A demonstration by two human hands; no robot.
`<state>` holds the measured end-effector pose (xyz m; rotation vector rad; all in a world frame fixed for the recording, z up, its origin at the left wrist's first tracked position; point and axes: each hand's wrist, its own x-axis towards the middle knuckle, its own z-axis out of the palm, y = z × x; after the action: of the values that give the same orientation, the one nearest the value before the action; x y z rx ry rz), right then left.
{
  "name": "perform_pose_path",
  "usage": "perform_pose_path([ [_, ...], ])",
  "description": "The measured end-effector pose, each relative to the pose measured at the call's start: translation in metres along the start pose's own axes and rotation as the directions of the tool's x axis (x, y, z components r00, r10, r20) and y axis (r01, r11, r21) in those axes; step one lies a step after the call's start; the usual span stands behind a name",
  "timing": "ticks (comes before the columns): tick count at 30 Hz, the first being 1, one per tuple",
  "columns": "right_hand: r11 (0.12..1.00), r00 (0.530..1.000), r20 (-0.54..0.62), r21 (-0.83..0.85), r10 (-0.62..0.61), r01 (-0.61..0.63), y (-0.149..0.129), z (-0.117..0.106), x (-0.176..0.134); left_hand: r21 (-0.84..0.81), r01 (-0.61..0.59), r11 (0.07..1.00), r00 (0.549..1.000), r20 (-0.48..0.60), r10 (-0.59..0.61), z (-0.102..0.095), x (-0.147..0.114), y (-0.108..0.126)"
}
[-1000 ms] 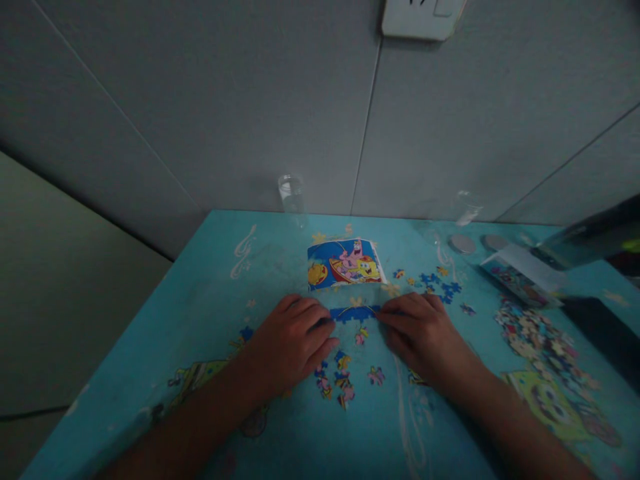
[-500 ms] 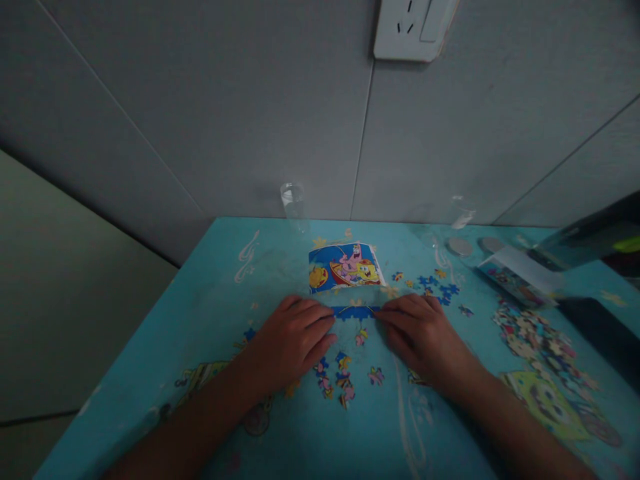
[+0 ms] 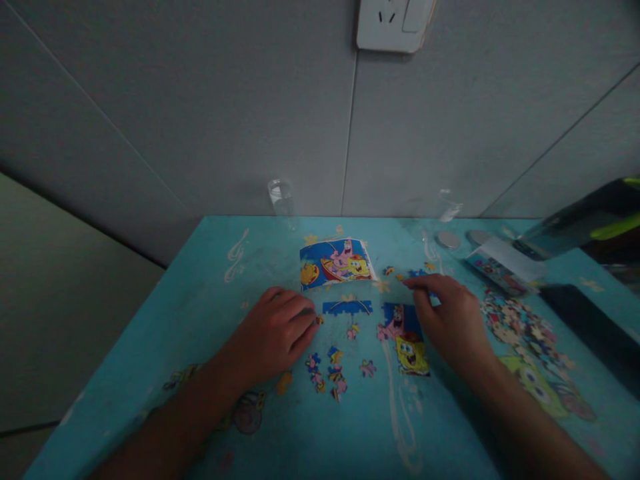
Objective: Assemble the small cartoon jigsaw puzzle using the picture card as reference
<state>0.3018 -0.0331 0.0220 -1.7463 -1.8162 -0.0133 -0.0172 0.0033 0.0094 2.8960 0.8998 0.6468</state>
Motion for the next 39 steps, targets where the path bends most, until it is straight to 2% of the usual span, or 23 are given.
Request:
perform_pose_path([
  [13, 1.000, 0.994, 0.113, 0.003, 0.011, -0.011, -0.0004, 0.0025, -0.0008, -0.055, -0.063, 0.997, 0.998, 0.011, 0.064, 0.0004, -0.0023, 0.0004],
  [17, 1.000, 0.994, 0.111, -0.005, 0.020, -0.019, 0.0004, 0.0023, -0.0007, -0.079, -0.080, 0.994, 0.997, 0.008, 0.081, -0.0011, -0.0032, 0.0023],
  [25, 0.998, 0.986, 0.163, -0.054, 0.035, -0.027, 0.0024, 0.0019, -0.0003, -0.094, -0.135, 0.986, 0.989, -0.070, 0.128, -0.0023, -0.0033, 0.0032],
  [29, 0.996, 0.981, 0.189, -0.084, 0.052, -0.036, 0.0047, 0.0002, -0.0007, -0.082, -0.118, 0.990, 0.989, -0.104, 0.110, -0.0063, -0.0011, 0.0031],
  [33, 0.996, 0.975, 0.218, -0.085, 0.052, -0.034, 0.0034, -0.0015, -0.0016, -0.057, -0.075, 0.996, 0.995, -0.076, 0.071, -0.0057, 0.0007, 0.0016],
  [39, 0.995, 0.940, 0.332, -0.077, 0.078, -0.056, 0.0000, -0.0016, -0.0045, -0.028, -0.031, 0.999, 1.000, 0.001, 0.031, 0.0026, 0.0001, 0.0002],
])
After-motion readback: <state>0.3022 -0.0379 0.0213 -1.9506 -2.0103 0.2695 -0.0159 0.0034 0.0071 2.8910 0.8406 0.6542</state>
